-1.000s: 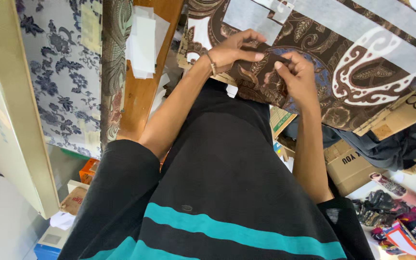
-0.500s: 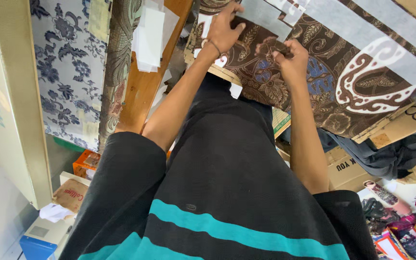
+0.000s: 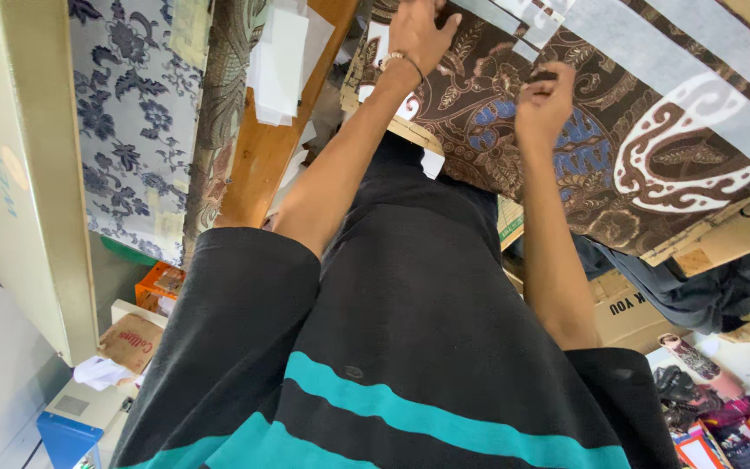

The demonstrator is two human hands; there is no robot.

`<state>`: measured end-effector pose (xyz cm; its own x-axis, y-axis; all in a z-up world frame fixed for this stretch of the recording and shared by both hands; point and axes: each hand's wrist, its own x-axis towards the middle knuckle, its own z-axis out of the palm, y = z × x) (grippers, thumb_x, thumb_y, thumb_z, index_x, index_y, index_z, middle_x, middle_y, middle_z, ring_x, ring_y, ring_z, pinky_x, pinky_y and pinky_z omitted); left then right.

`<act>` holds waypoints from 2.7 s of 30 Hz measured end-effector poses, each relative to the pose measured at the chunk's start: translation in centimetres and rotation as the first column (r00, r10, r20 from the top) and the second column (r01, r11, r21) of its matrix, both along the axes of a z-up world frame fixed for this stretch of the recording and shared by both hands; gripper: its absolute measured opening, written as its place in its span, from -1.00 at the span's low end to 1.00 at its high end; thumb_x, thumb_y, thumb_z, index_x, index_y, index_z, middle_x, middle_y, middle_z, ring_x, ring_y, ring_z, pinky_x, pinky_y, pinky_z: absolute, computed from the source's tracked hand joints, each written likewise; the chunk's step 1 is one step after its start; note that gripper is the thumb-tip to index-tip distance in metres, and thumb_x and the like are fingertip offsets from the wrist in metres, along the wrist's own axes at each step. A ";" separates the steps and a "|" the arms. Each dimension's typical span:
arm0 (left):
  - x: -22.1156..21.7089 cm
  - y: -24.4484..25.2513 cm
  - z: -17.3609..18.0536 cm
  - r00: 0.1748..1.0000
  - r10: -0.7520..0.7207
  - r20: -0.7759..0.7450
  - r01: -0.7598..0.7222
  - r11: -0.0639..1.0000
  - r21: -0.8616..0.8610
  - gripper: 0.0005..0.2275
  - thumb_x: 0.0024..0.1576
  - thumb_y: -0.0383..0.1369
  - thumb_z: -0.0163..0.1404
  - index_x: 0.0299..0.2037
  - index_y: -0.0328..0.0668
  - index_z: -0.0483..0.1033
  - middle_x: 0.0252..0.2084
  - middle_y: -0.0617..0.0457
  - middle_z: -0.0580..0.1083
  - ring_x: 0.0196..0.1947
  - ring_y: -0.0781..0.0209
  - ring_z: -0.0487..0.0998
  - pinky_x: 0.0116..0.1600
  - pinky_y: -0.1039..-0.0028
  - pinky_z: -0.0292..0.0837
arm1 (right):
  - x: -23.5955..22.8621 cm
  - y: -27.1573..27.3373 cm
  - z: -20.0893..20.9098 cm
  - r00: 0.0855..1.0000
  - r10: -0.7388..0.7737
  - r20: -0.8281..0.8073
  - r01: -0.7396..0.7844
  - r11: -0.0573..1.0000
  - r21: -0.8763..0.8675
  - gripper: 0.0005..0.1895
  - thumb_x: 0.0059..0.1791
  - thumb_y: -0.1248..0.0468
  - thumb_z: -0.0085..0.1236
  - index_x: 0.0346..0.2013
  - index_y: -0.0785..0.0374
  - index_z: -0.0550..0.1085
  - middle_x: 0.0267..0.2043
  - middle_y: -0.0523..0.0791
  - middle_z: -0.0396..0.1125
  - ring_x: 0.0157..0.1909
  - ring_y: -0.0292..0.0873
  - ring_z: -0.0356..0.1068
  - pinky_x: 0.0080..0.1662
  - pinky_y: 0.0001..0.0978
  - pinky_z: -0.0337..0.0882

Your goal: The person unfolds a patterned fabric on a wooden board, places white paper strips on it, and then positions the fabric under a heat press machine. They operate the machine to press the fabric.

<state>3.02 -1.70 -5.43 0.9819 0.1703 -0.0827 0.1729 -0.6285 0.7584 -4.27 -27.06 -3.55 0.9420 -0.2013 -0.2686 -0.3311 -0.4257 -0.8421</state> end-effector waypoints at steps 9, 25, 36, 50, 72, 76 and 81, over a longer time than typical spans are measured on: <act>-5.7 6.3 6.1 0.986 0.148 0.081 -0.157 0.980 0.121 -0.79 0.16 -0.35 0.08 -0.04 -0.17 0.48 -0.10 -0.13 0.56 -0.20 -0.03 0.62 -0.10 0.21 0.56 | -3.4 -4.5 -1.7 0.993 0.073 0.089 -0.066 0.995 -0.074 -0.64 0.02 0.55 0.26 0.03 0.25 0.37 -0.31 -0.12 0.37 -0.28 -0.31 0.37 -0.20 -0.48 0.34; -13.7 19.5 2.8 0.854 0.481 -0.200 -0.262 0.728 0.634 -0.86 0.18 -0.36 -0.02 -0.17 -0.27 0.42 -0.10 -0.18 0.48 -0.08 -0.19 0.55 -0.12 0.06 0.49 | -2.6 -5.5 -1.6 0.993 0.052 -0.108 -0.056 0.998 -0.036 -0.75 0.09 0.48 0.23 -0.10 0.27 0.31 -0.43 -0.16 0.31 -0.42 -0.32 0.40 -0.33 -0.42 0.36; -14.0 19.0 5.6 0.930 0.368 0.008 -0.314 0.783 0.537 -0.94 0.14 -0.46 -0.03 -0.27 -0.27 0.38 -0.21 -0.16 0.45 -0.22 -0.23 0.51 -0.22 0.06 0.43 | -3.1 -6.3 -2.5 0.996 0.062 -0.064 -0.057 0.995 0.087 -0.78 0.12 0.49 0.22 -0.06 0.31 0.34 -0.29 -0.13 0.36 -0.32 -0.32 0.41 -0.29 -0.47 0.47; -13.5 14.6 16.1 0.968 0.181 0.174 -0.241 0.865 0.441 -0.92 0.11 -0.56 0.06 -0.28 -0.27 0.41 -0.29 -0.10 0.43 -0.30 -0.08 0.51 -0.20 0.20 0.45 | -1.0 2.8 6.5 0.967 0.255 0.011 -0.255 0.965 0.060 -0.81 0.11 0.40 0.28 -0.04 0.24 0.43 -0.16 -0.08 0.42 -0.15 -0.24 0.48 -0.13 -0.42 0.52; -12.7 1.7 13.0 0.665 -0.049 -0.745 -0.673 0.394 -0.626 -0.55 0.28 -0.02 -0.14 0.26 -0.04 0.21 0.08 0.02 0.42 0.07 0.18 0.51 0.08 0.24 0.55 | 1.2 5.6 14.5 0.844 0.507 -0.174 -0.132 0.512 0.849 -0.87 0.03 0.43 0.30 -0.20 0.26 0.49 -0.21 -0.18 0.37 -0.10 -0.30 0.38 0.00 -0.41 0.37; -11.9 1.8 11.9 0.700 -0.281 -0.656 -0.646 0.144 -0.750 -0.41 0.16 -0.01 -0.02 0.28 -0.28 0.32 -0.14 -0.09 0.55 -0.16 0.11 0.58 -0.06 0.33 0.57 | 0.8 4.0 13.5 0.920 0.367 -0.140 -0.045 0.453 0.890 -0.84 0.03 0.46 0.30 -0.26 0.25 0.45 -0.18 -0.17 0.36 -0.05 -0.30 0.40 0.06 -0.40 0.40; -8.4 1.3 8.5 0.881 -0.170 -0.441 -0.300 0.519 -0.800 -0.62 0.22 -0.24 0.15 0.08 -0.40 0.46 -0.14 -0.10 0.60 -0.21 0.18 0.61 -0.12 0.40 0.58 | 0.5 2.3 10.4 0.947 0.203 -0.251 0.075 0.619 0.782 -0.87 0.03 0.45 0.26 -0.23 0.24 0.45 -0.17 -0.13 0.43 -0.11 -0.28 0.44 -0.04 -0.43 0.48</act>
<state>-5.40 -0.38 3.04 0.7839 -0.1480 -0.6030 0.6180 0.2793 0.7348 -3.78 -24.77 6.84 0.7924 0.2702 -0.5469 -0.6094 0.3084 -0.7305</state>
